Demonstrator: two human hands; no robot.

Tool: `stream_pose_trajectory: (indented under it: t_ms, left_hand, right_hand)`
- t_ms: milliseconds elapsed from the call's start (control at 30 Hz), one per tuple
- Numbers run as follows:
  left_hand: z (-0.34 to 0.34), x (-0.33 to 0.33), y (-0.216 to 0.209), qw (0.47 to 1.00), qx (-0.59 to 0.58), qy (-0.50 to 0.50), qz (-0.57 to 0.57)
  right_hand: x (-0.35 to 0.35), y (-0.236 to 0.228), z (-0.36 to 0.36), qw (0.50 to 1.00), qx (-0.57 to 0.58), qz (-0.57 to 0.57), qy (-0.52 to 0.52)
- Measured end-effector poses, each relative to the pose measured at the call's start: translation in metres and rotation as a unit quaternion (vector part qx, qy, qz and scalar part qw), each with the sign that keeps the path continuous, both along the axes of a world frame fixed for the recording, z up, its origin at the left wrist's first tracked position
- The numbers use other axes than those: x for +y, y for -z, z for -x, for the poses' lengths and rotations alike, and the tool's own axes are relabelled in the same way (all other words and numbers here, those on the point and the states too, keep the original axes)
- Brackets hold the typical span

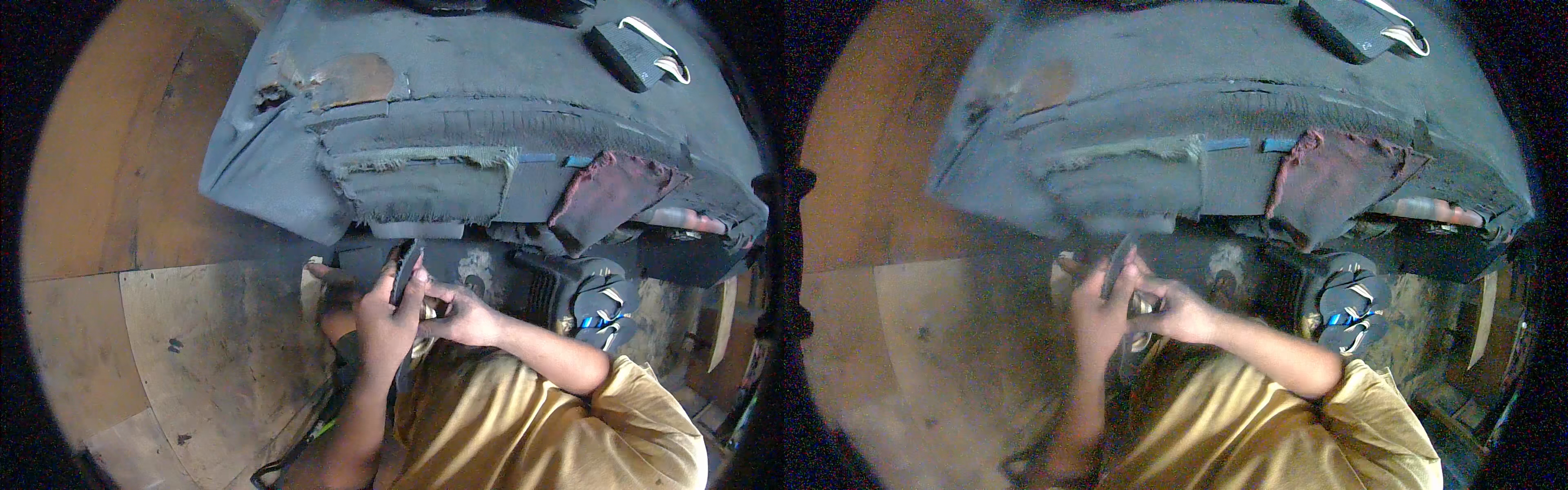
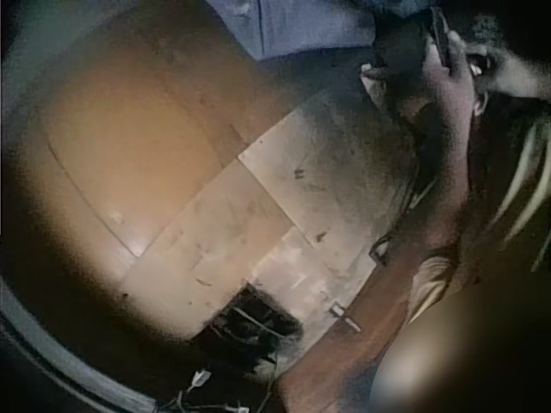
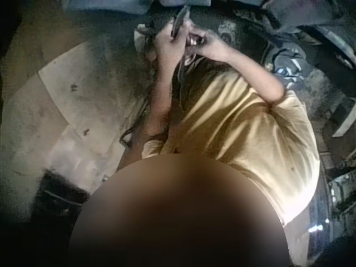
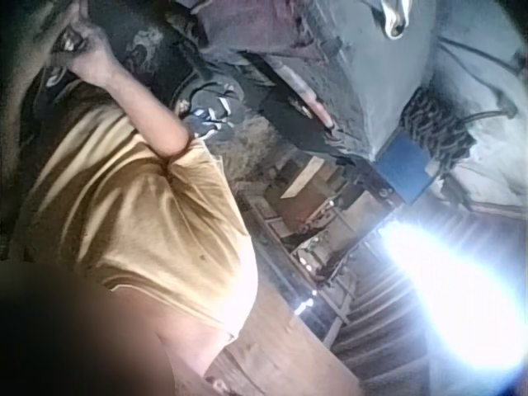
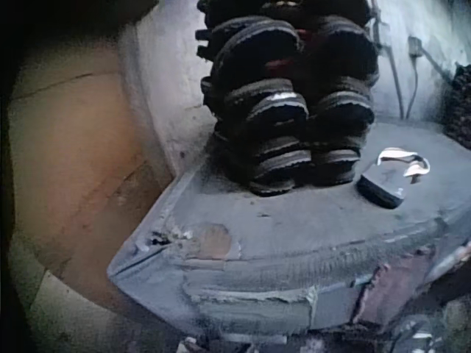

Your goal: The person repeatedly assembles flip-flops by hand, pressing the strap into the sole and stacking completed pairs on a nearby surface. The person handles multiple flip-flops one at a time, occasionally using a red tool to assist with strap placement.

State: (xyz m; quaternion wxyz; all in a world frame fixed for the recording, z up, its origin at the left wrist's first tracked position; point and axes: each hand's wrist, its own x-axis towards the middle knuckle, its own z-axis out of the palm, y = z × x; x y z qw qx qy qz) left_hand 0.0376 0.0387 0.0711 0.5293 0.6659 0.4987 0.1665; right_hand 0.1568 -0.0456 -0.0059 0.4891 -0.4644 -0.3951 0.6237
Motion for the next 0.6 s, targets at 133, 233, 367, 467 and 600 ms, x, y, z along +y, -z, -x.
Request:
stream_pose_trajectory:
  t_ms: [133,233,367,467,600]
  left_hand:
    - [0.002,0.012,-0.010,0.998,-0.032,0.056,0.003]
    - [0.007,0.016,-0.011,0.997,-0.033,0.076,0.005]
    - [-0.001,0.022,0.007,0.995,-0.039,0.086,0.022]
    - [-0.022,0.033,0.038,0.996,-0.035,0.080,0.008]
    - [-0.024,0.022,0.072,0.969,-0.176,0.015,0.174]
  right_hand:
    - [0.001,-0.015,-0.002,0.984,0.157,0.079,-0.014]
    - [0.003,-0.024,-0.004,0.958,0.261,0.121,-0.007]
    - [0.008,-0.025,-0.017,0.905,0.379,0.188,0.032]
    - [0.018,-0.016,-0.036,0.890,0.379,0.247,0.051]
    - [0.016,-0.007,-0.048,0.957,0.128,0.258,-0.009]
